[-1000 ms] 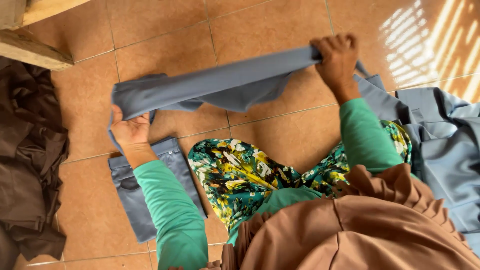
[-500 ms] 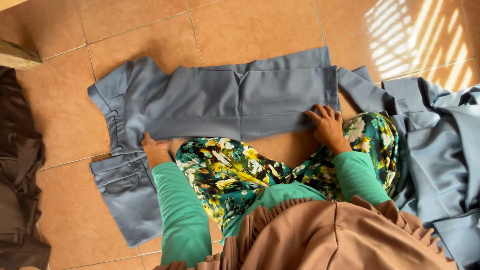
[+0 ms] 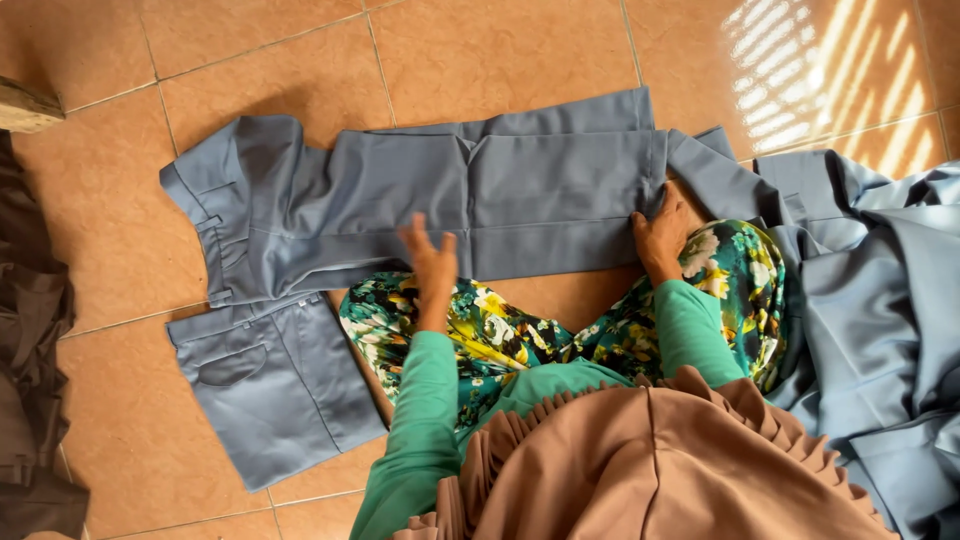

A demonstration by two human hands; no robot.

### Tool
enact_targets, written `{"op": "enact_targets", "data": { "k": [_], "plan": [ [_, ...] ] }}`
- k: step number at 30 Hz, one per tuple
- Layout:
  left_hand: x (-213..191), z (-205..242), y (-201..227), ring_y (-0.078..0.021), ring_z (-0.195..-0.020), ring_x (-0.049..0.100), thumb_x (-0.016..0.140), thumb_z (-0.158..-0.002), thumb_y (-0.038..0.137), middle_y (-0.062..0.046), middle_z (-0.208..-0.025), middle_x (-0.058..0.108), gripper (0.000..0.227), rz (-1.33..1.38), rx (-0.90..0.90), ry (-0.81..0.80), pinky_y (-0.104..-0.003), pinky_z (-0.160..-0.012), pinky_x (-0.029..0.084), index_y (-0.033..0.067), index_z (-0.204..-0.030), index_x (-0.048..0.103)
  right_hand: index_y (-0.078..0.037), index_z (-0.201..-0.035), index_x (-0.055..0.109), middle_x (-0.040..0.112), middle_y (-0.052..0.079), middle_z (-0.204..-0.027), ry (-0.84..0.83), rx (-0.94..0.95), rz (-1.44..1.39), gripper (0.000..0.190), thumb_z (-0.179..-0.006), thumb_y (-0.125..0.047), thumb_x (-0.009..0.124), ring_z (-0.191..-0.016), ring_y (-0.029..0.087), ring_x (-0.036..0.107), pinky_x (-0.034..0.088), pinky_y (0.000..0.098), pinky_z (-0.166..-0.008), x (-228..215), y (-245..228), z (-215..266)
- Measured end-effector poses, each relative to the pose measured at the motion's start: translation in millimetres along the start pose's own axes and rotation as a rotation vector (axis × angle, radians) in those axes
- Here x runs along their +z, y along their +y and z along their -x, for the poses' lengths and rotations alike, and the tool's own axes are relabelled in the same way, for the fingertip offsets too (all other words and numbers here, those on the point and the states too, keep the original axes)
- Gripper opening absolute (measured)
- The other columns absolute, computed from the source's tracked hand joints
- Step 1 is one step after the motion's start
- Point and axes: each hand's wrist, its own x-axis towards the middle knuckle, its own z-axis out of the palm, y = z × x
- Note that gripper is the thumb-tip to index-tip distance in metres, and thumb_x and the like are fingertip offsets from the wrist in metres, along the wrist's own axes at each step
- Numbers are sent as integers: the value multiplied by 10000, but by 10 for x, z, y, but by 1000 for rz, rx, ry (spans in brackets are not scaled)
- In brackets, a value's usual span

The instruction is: The person is smoothing and folding blue trousers on the floor.

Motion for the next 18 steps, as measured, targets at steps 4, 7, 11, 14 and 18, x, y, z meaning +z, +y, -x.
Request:
{"op": "enact_targets", "data": {
  "k": [4,7,11,14,18],
  "plan": [
    [563,298,-285,-442,-1540,208,679,-948,310,-268,-1664,156,755,-191,-16,-193,-549,-1233,292,199,-1608,330,-95,-1424,505,554,210,-1238,41,1,-147,682,-841,-198,843,-1208,431,581,495,549,-995,77,179,-96],
    [495,539,-97,-409,-1540,237,616,-949,349,-183,-1654,242,687,-476,18,-321,-527,-1185,367,221,-1580,377,-135,-1329,585,531,158,-1222,87,3,-219,675,-749,-247,912,-1149,376,620,513,484,-988,172,396,-146],
    [497,519,-123,-343,-1252,499,619,-943,264,-146,-1377,498,512,-297,141,-183,-480,-1009,484,212,-1446,533,-165,-1315,645,528,127,-1161,131,164,-438,674,-721,-258,947,-1084,299,641,522,405,-956,362,567,-151],
    [204,812,423,-228,-1009,723,570,-976,353,-53,-1057,747,284,-73,104,-323,-379,-888,565,242,-1191,718,-139,-1298,649,618,96,-1072,-29,384,-838,632,-733,-167,931,-995,257,698,575,427,-869,332,397,-101],
    [513,1134,443,-409,-1104,697,450,-869,928,-358,-1241,640,1112,503,-633,-957,-442,-901,613,-37,-1411,558,-136,-1170,683,678,46,-997,-385,566,-1292,438,-772,-83,859,-897,229,740,627,498,-834,246,-91,-221]
  ]
}}
